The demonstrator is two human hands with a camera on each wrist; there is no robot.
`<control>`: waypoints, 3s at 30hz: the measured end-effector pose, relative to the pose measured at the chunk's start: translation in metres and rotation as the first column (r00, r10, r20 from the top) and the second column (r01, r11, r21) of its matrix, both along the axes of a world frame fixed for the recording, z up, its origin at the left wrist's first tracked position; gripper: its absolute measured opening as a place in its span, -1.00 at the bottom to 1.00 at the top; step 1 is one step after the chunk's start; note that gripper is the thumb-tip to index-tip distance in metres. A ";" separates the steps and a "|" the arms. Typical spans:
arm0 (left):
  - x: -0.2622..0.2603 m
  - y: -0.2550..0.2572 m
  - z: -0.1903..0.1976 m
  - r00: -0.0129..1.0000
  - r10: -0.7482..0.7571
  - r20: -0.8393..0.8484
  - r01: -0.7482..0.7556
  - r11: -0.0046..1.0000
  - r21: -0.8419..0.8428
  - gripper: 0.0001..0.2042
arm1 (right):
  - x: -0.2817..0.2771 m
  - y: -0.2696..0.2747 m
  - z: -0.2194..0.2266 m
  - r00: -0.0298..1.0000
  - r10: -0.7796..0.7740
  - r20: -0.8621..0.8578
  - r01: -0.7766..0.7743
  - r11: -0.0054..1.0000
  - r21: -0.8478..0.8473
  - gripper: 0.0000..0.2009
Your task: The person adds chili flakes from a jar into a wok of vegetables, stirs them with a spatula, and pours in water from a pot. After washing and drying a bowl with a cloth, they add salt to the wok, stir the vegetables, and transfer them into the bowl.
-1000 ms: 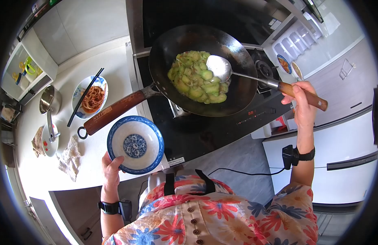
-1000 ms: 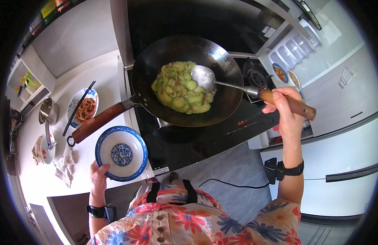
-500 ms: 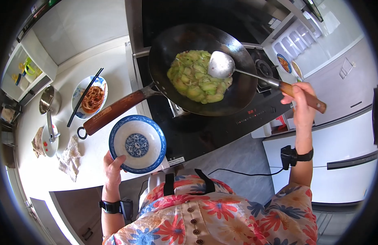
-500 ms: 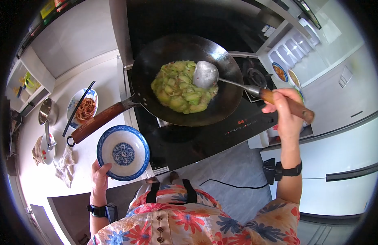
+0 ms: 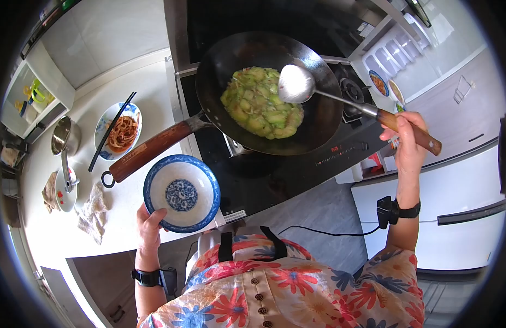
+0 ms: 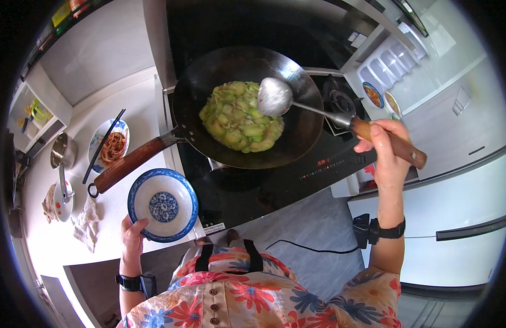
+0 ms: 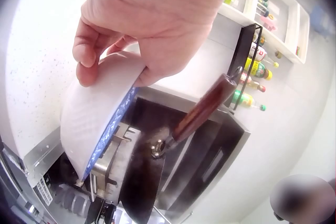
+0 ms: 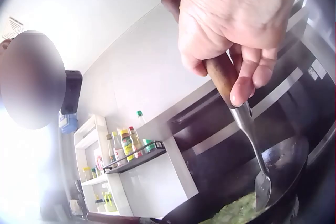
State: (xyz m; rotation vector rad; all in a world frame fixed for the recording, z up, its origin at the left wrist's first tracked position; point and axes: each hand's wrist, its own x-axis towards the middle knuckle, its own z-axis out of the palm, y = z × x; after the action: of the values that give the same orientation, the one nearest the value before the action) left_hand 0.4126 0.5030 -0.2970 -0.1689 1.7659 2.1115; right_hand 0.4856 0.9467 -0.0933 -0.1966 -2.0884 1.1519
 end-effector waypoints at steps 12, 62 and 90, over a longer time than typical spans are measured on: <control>0.000 0.000 0.001 1.000 -0.018 0.004 0.018 1.000 -0.009 -0.72 | -0.004 0.003 0.001 0.997 0.059 0.048 -0.056 0.996 -0.070 -0.84; -0.002 0.004 0.004 0.999 -0.037 -0.007 0.037 0.999 -0.006 -0.68 | -0.044 0.051 0.068 0.989 -0.004 0.151 0.002 1.000 0.016 -0.80; 0.038 0.001 -0.015 0.980 0.070 0.187 -0.081 0.995 0.051 -0.71 | -0.018 0.017 0.047 0.932 0.360 0.050 -0.359 0.933 -0.027 -0.83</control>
State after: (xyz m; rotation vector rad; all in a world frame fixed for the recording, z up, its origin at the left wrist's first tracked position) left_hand 0.4510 0.5041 -0.3122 -0.4088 1.6119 2.1214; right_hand 0.4676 0.9640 -0.0458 0.1579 -2.2223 1.3909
